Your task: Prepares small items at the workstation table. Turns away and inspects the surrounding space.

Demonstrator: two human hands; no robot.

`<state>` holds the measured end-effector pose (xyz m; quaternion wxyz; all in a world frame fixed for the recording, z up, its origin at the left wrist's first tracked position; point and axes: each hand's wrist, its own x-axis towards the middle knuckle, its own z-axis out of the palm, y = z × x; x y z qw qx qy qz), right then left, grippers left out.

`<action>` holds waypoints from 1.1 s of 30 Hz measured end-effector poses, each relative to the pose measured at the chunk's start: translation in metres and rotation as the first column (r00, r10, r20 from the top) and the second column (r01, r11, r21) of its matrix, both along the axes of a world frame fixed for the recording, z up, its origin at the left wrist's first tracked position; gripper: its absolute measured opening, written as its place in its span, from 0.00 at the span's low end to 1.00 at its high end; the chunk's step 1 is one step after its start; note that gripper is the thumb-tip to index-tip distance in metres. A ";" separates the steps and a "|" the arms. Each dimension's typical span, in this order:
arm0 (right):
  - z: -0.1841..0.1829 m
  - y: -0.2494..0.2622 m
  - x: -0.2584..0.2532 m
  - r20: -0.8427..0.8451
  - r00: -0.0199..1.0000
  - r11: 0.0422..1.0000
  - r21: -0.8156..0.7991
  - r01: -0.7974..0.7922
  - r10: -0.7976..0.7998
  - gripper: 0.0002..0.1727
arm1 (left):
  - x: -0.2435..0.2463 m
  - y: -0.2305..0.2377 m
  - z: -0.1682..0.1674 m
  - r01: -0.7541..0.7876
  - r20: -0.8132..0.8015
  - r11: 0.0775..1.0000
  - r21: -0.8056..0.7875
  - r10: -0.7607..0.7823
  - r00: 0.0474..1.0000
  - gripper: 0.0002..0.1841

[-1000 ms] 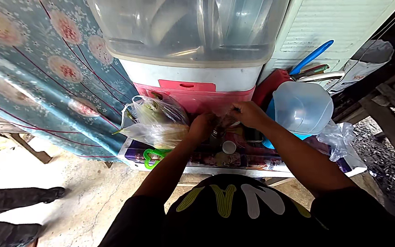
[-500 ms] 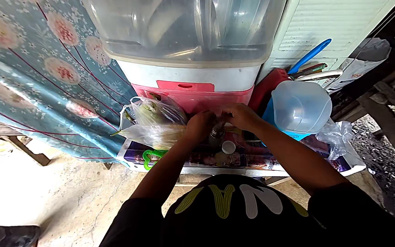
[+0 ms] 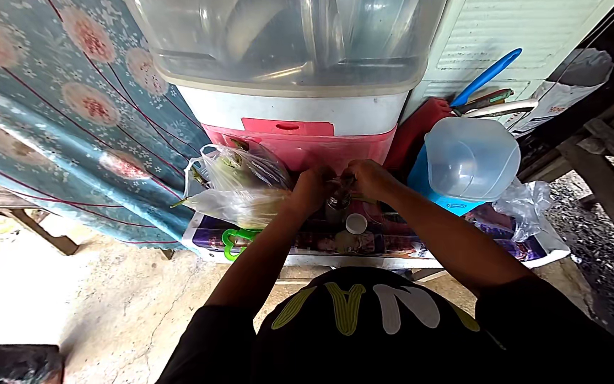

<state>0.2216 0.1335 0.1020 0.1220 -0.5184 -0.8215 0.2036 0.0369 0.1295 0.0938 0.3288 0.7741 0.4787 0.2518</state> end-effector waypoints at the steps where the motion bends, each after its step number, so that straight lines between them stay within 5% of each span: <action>1: 0.001 0.000 -0.001 0.002 1.000 1.000 -0.013 0.010 -0.010 0.09 | 0.000 0.000 0.000 -0.006 -0.009 1.000 0.000 0.006 1.000 0.10; 7: 0.000 0.001 -0.007 -0.053 0.998 0.999 -0.033 0.029 -0.031 0.10 | 0.001 0.003 -0.002 -0.040 0.079 0.999 -0.002 0.040 0.996 0.10; 15: -0.001 0.000 -0.015 0.074 0.992 0.992 -0.077 0.104 -0.098 0.10 | -0.002 0.002 -0.003 -0.063 0.346 0.996 -0.066 0.082 0.935 0.23; 23: -0.002 0.000 -0.012 -0.055 0.977 0.976 -0.079 0.202 -0.207 0.08 | 0.001 0.000 -0.017 -0.023 -0.103 0.984 0.176 0.042 0.994 0.20; 28: -0.001 -0.004 -0.011 -0.212 0.946 0.966 -0.141 0.219 -0.245 0.11 | 0.006 0.005 -0.017 -0.025 -0.167 0.995 0.092 0.040 0.985 0.17; 33: 0.006 -0.003 0.000 -0.164 0.983 0.975 -0.217 0.048 -0.085 0.17 | 0.004 0.007 -0.010 0.017 -0.203 0.996 0.088 0.001 0.979 0.09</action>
